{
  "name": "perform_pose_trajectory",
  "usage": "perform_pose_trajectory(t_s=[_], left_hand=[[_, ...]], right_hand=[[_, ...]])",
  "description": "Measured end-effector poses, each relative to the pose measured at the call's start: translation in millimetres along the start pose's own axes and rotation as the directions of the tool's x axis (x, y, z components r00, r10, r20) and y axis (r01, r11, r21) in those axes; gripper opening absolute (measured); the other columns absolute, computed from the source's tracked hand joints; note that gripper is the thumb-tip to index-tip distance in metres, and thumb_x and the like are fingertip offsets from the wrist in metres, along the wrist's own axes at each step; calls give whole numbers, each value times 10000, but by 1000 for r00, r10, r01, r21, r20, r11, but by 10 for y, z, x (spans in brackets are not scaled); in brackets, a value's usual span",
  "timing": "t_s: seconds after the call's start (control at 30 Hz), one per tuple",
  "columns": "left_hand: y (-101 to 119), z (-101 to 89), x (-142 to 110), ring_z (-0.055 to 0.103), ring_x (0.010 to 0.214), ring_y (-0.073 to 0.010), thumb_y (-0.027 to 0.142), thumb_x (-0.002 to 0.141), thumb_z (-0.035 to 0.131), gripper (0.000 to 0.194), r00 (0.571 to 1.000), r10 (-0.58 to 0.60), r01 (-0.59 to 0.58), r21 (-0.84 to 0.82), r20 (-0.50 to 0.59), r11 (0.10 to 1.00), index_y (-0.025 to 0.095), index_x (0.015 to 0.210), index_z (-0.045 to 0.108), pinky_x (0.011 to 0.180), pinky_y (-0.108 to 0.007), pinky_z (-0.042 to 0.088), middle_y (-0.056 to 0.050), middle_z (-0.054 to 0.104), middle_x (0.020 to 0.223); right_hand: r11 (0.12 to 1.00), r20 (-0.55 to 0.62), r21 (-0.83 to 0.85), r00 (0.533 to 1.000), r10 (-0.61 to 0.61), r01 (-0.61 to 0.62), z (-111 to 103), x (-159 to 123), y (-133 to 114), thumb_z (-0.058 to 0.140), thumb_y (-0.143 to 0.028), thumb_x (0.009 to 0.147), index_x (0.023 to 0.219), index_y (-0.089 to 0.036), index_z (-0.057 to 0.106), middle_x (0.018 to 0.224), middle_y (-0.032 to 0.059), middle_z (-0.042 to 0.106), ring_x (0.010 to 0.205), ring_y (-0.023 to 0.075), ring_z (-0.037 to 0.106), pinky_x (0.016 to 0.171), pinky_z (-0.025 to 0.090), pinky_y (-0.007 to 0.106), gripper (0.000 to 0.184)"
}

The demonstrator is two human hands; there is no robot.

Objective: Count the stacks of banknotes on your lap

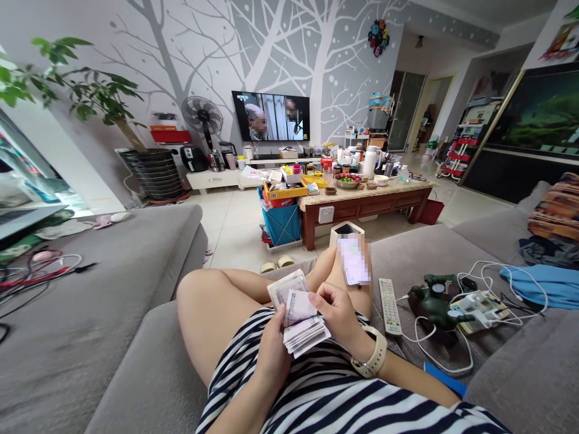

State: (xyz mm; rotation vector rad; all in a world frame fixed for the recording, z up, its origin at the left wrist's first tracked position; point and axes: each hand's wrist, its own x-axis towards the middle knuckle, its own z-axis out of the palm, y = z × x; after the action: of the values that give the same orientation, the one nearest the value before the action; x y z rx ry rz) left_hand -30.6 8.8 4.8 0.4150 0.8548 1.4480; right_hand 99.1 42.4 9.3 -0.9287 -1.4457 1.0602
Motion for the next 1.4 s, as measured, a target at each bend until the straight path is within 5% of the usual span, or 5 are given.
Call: perform_pose_trajectory(t_s=[0.3,0.93,1.17,1.4], left_hand=[[-8,7,-17,711,820,-275,389,684,733,323,998,69,-68,104,-7,992,117,855,771,775,-365,552,-68,776,753],[38,77,-101,709,780,-265,390,762,669,321,993,109,-100,183,-36,978,107,864,779,787,-360,541,-43,735,618],[26,52,-78,661,618,-205,353,739,677,309,995,90,-82,170,-35,982,111,901,781,700,-314,523,-23,731,607],[27,56,-90,704,793,-260,350,708,697,298,997,71,-67,134,-25,989,106,861,774,796,-347,532,-43,749,649]], right_hand=[[999,132,46,991,-18,12,-13,-55,-81,651,-417,852,672,-174,562,579,-49,460,536,94,390,511,288,228,316],[999,135,36,991,-25,20,-4,-53,-70,621,-433,869,727,-172,599,626,-31,516,575,105,435,533,328,222,298],[998,140,53,990,-28,21,-7,-62,-90,615,-440,874,733,-170,599,623,-36,509,572,103,432,535,321,222,305],[999,155,41,987,-38,32,-14,-67,-110,598,-485,883,746,-171,609,633,-31,525,586,110,449,554,338,228,343]])
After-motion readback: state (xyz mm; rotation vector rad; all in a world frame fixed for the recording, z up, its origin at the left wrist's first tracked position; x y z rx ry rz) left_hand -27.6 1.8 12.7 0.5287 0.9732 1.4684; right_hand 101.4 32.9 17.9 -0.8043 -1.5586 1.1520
